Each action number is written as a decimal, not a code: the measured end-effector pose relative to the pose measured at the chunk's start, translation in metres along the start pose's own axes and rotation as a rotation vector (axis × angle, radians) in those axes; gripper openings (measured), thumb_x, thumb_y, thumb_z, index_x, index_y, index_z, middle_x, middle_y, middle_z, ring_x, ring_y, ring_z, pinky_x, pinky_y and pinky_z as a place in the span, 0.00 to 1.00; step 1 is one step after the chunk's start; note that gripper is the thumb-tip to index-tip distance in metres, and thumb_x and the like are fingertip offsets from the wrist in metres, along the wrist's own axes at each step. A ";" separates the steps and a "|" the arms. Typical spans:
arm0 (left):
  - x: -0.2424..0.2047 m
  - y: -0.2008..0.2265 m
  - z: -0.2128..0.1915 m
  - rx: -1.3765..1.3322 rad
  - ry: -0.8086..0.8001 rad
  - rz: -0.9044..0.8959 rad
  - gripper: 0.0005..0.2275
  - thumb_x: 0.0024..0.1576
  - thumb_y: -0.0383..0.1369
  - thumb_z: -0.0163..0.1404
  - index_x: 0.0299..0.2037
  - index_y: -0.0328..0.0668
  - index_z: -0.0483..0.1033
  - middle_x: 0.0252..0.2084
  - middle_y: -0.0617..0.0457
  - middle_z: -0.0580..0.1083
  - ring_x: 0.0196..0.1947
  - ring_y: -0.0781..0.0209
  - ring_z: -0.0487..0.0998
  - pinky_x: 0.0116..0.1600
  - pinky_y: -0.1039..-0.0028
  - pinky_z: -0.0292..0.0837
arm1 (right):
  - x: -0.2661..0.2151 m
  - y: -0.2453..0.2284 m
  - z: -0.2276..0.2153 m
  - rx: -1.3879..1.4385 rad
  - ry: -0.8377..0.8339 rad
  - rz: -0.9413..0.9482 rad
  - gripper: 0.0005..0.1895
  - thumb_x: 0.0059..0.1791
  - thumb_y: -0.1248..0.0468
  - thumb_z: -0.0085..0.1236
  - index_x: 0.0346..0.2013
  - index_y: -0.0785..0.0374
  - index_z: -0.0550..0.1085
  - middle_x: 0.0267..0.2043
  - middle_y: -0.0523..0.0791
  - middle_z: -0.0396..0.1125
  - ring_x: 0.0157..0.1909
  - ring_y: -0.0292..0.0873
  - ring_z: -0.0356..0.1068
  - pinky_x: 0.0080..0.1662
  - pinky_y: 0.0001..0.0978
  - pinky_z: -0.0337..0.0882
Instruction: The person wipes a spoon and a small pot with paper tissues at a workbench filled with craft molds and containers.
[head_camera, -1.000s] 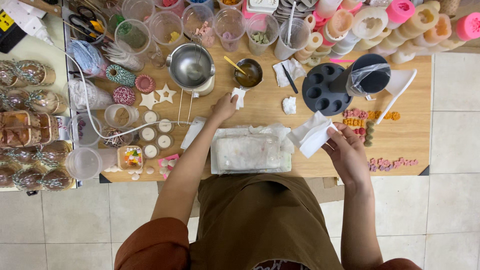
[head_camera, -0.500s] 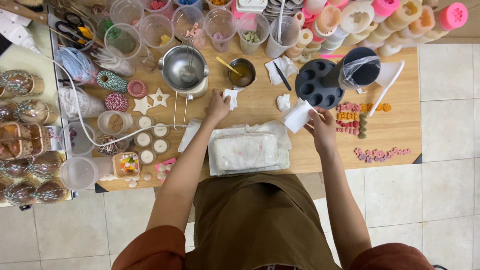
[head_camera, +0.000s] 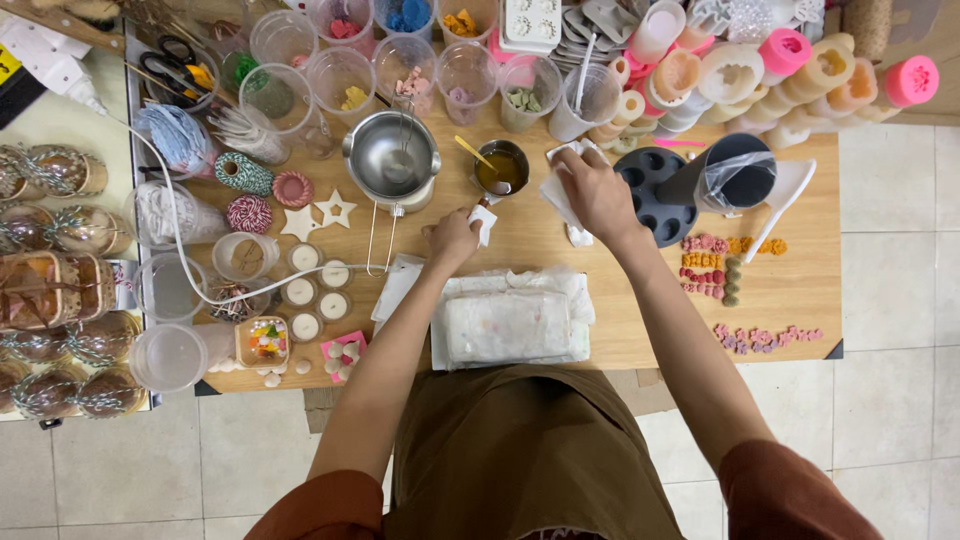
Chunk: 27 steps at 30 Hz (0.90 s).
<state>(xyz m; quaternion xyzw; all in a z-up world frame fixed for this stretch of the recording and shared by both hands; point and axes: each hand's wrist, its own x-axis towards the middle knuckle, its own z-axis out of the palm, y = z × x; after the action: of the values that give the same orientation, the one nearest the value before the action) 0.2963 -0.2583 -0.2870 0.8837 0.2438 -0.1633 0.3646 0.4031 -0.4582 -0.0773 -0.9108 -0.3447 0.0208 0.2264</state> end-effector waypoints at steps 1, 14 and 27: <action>-0.002 0.003 -0.004 -0.001 0.001 -0.001 0.12 0.60 0.41 0.52 0.50 0.50 0.78 0.44 0.48 0.81 0.48 0.48 0.80 0.58 0.46 0.56 | 0.017 -0.005 0.003 -0.037 -0.035 -0.024 0.13 0.53 0.62 0.59 0.52 0.60 0.72 0.43 0.54 0.69 0.40 0.63 0.72 0.39 0.53 0.71; 0.006 0.000 0.003 -0.007 -0.007 -0.024 0.10 0.60 0.39 0.51 0.47 0.49 0.79 0.41 0.48 0.80 0.45 0.49 0.80 0.55 0.48 0.54 | 0.143 -0.027 0.121 -0.264 0.114 -0.817 0.14 0.49 0.63 0.57 0.50 0.59 0.71 0.49 0.47 0.69 0.49 0.48 0.78 0.49 0.40 0.77; 0.001 0.003 -0.006 -0.006 -0.058 -0.011 0.10 0.61 0.38 0.49 0.47 0.47 0.79 0.39 0.47 0.81 0.43 0.49 0.81 0.54 0.51 0.54 | 0.134 0.000 0.139 -0.453 -0.251 -0.441 0.20 0.56 0.53 0.56 0.61 0.53 0.66 0.41 0.48 0.71 0.32 0.50 0.76 0.31 0.43 0.75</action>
<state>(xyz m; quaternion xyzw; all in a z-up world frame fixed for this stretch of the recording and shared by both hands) 0.2993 -0.2556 -0.2819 0.8763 0.2384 -0.1900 0.3731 0.4783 -0.3174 -0.1856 -0.8317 -0.5545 0.0061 -0.0269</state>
